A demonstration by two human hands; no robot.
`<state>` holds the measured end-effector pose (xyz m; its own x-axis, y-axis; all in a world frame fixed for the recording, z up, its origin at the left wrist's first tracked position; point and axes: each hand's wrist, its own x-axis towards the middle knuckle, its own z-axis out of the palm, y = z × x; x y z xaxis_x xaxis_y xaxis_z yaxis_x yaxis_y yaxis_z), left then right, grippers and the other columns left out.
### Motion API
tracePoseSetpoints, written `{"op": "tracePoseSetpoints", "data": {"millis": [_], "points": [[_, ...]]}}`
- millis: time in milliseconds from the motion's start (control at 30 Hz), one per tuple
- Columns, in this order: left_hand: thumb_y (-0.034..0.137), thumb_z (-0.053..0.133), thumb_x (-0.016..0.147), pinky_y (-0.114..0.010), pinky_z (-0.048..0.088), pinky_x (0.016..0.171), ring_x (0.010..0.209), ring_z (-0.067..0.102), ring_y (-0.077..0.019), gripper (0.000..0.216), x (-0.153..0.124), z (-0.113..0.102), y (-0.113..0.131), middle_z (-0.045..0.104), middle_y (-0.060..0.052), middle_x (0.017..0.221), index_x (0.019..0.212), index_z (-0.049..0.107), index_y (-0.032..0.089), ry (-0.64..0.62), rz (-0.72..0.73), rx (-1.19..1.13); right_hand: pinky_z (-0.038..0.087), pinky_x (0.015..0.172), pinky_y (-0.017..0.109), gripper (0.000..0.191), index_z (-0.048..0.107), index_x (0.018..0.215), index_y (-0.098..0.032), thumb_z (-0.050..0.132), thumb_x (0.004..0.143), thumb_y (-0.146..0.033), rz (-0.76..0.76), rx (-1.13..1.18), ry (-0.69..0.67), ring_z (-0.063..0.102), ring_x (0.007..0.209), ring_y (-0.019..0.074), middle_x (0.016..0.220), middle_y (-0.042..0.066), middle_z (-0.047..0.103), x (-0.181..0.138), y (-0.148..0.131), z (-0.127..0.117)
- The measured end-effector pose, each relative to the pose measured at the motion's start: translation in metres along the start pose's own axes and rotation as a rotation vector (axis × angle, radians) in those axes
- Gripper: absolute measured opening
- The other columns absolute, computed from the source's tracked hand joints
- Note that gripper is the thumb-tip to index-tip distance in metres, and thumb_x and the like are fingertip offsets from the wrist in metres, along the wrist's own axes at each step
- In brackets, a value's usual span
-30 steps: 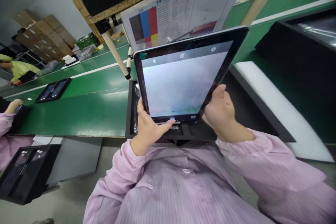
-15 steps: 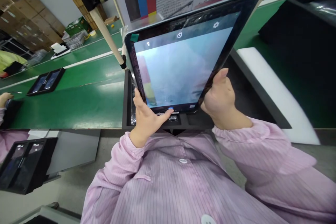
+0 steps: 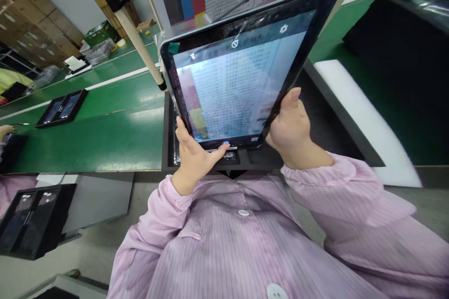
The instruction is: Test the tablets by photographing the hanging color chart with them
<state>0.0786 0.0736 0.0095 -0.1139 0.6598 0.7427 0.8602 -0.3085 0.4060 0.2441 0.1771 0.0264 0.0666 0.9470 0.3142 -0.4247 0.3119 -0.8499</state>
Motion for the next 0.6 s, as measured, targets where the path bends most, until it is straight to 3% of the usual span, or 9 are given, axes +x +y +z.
{"op": "tracePoseSetpoints", "data": {"millis": [233,433,600], "points": [[0.055,0.081,0.074,-0.057,0.049,0.101,0.128,0.048,-0.0346,0.126,0.0014,0.0017,-0.0077,0.032,-0.021,0.144,0.159,-0.009,0.030,0.045,0.144,0.081,0.061,0.070,0.028,0.071,0.057,0.064,-0.014,0.058,0.079,-0.084,-0.037,0.026,-0.015,0.069,0.086,0.0202,0.076,0.008,0.064,0.0001,0.0003,0.0012],[0.057,0.077,0.078,-0.052,0.054,0.094,0.119,0.046,-0.0301,0.112,0.0033,-0.0002,-0.0075,0.034,-0.014,0.133,0.160,0.003,0.037,0.044,0.171,0.078,0.062,0.074,0.029,0.068,0.066,0.076,-0.015,0.061,0.077,-0.083,-0.018,0.061,-0.010,0.069,0.086,0.0185,0.089,0.007,0.068,-0.0006,-0.0014,0.0026],[0.054,0.079,0.078,-0.050,0.052,0.100,0.122,0.046,-0.0294,0.099,0.0039,-0.0025,-0.0037,0.031,-0.013,0.138,0.158,0.024,0.037,0.023,0.141,0.063,0.061,0.071,0.028,0.067,0.068,0.081,-0.016,0.057,0.081,-0.082,-0.047,0.044,-0.016,0.069,0.086,0.0186,0.090,0.007,0.068,-0.0006,-0.0012,0.0017]]}}
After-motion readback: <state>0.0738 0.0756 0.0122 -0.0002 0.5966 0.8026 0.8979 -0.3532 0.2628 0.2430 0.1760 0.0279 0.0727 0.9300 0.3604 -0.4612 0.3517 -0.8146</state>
